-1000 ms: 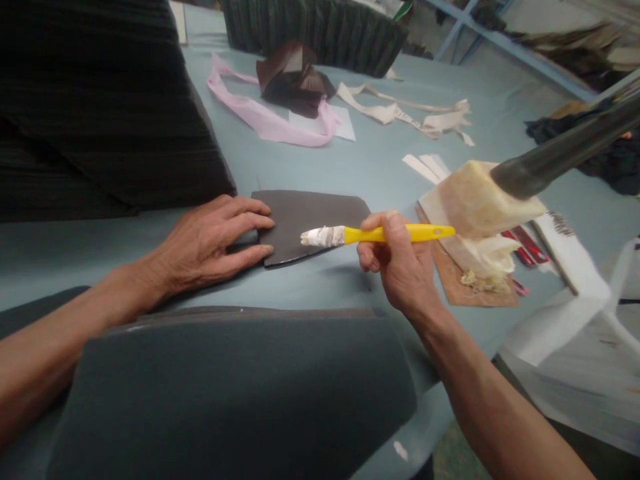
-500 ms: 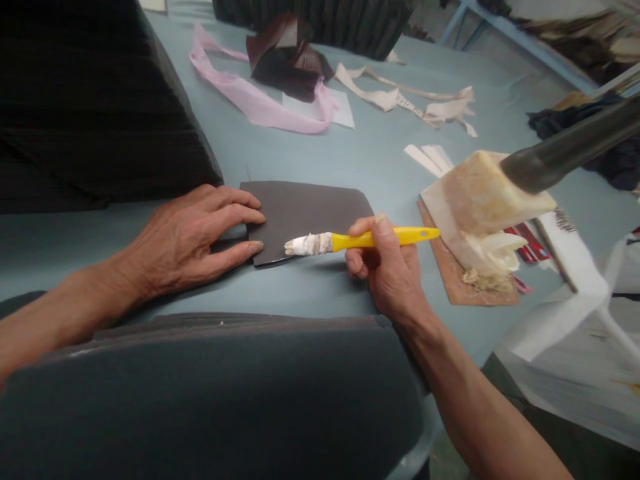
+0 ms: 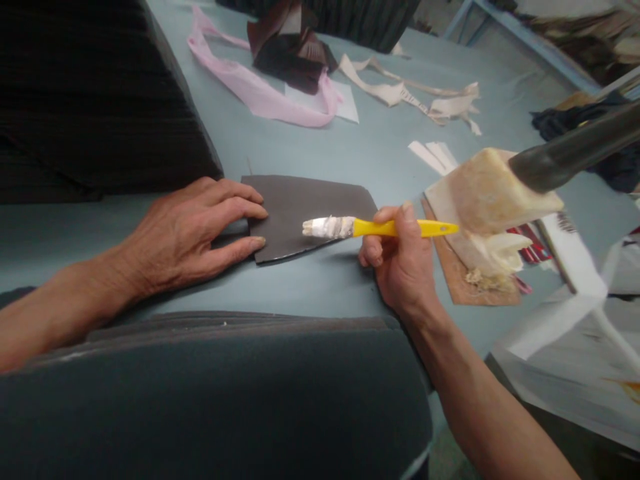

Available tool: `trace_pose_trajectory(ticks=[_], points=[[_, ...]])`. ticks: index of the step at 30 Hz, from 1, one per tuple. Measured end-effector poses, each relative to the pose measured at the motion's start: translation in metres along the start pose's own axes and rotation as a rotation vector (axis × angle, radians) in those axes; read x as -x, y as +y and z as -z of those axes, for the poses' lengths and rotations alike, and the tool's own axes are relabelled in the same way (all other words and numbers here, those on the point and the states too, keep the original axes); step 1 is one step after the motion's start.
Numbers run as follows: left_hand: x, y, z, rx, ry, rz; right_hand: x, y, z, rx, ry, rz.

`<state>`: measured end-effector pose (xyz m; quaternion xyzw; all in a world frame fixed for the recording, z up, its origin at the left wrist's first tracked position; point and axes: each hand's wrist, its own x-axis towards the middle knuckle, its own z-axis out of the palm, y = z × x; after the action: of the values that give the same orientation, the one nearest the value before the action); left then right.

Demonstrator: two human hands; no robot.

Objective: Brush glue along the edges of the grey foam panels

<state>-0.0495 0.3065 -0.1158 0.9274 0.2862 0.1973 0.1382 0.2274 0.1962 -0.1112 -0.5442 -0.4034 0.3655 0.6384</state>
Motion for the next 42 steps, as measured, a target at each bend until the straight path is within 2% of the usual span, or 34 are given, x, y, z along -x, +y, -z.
trace_pose_trajectory(ticks=[14,24,32,42], points=[[0.001,-0.001,0.000,-0.013,-0.002,-0.003,0.006,0.003,0.001,0.032,-0.028,0.042],[0.004,-0.003,-0.004,-0.104,-0.013,-0.044,0.006,0.005,0.002,-0.052,-0.029,0.092],[0.004,-0.003,-0.003,-0.107,0.032,-0.103,0.008,0.003,0.002,0.038,-0.036,0.080],[0.001,0.002,0.002,-0.011,0.001,-0.022,0.012,0.000,0.000,0.072,-0.028,0.143]])
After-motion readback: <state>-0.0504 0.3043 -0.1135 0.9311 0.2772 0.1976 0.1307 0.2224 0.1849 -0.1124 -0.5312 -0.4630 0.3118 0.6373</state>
